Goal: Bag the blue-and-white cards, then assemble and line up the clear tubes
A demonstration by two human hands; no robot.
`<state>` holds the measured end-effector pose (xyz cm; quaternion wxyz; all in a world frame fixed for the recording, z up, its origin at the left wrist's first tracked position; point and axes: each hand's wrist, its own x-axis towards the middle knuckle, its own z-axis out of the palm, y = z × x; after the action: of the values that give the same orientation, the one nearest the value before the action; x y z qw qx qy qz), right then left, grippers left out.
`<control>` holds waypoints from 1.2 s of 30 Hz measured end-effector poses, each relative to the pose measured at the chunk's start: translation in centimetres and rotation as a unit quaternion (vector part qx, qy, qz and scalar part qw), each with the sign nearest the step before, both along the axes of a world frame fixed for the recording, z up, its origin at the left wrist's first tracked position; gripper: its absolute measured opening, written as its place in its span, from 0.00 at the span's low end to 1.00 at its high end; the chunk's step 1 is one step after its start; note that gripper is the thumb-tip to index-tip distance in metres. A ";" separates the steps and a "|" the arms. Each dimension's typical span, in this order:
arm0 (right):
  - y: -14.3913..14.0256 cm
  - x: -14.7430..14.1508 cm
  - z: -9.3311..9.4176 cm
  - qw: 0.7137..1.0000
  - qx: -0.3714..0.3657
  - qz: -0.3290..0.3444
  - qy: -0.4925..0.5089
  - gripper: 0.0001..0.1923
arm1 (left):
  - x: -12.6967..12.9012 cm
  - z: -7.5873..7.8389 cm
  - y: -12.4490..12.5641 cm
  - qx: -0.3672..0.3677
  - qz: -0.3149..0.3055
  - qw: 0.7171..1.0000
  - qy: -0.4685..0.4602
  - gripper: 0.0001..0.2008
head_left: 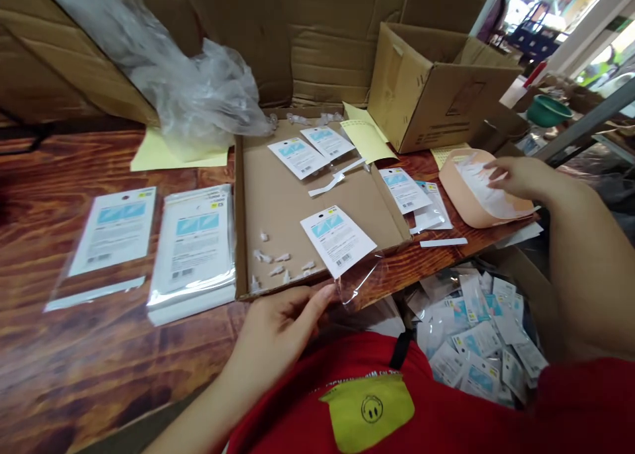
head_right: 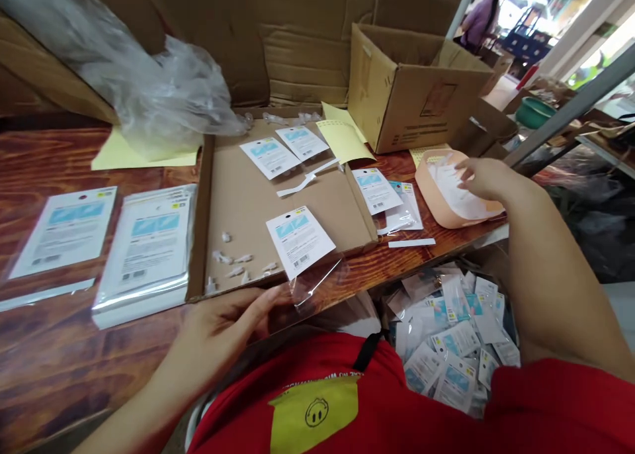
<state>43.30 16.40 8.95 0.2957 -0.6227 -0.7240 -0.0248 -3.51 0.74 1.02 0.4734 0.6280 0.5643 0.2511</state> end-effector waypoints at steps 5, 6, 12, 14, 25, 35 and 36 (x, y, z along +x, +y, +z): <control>-4.0 -2.2 1.4 0.983 -0.026 -0.019 -0.182 0.17 | -0.1 -1.3 0.2 0.401 0.006 0.901 0.166 0.06; -5.1 -4.1 1.0 0.979 0.041 0.014 -0.197 0.14 | 0.2 -1.6 0.5 0.450 -0.001 0.873 0.185 0.06; -9.1 -17.1 -5.7 0.922 0.096 0.344 -0.150 0.12 | 1.1 -2.6 1.7 0.561 -0.045 0.802 0.199 0.13; -9.5 -19.4 -7.7 0.914 0.096 0.380 -0.103 0.16 | 0.9 -2.6 1.5 0.564 -0.042 0.805 0.178 0.13; -14.3 -22.2 -9.7 0.916 0.139 0.370 0.066 0.24 | -2.0 -1.5 -1.6 0.490 -0.060 0.868 0.052 0.19; -18.2 -22.3 -9.9 0.934 -0.066 0.269 0.227 0.11 | -1.5 -1.5 -3.0 0.180 0.044 0.972 -0.142 0.11; -18.6 -22.6 -10.2 0.925 -0.095 0.249 0.270 0.10 | -1.3 -1.3 -3.1 0.133 0.051 0.977 -0.158 0.10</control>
<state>20.72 -2.15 -1.22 0.4163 -0.4306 -0.7473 0.2878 -4.84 -2.40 -0.32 0.4552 0.6080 0.4756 0.4438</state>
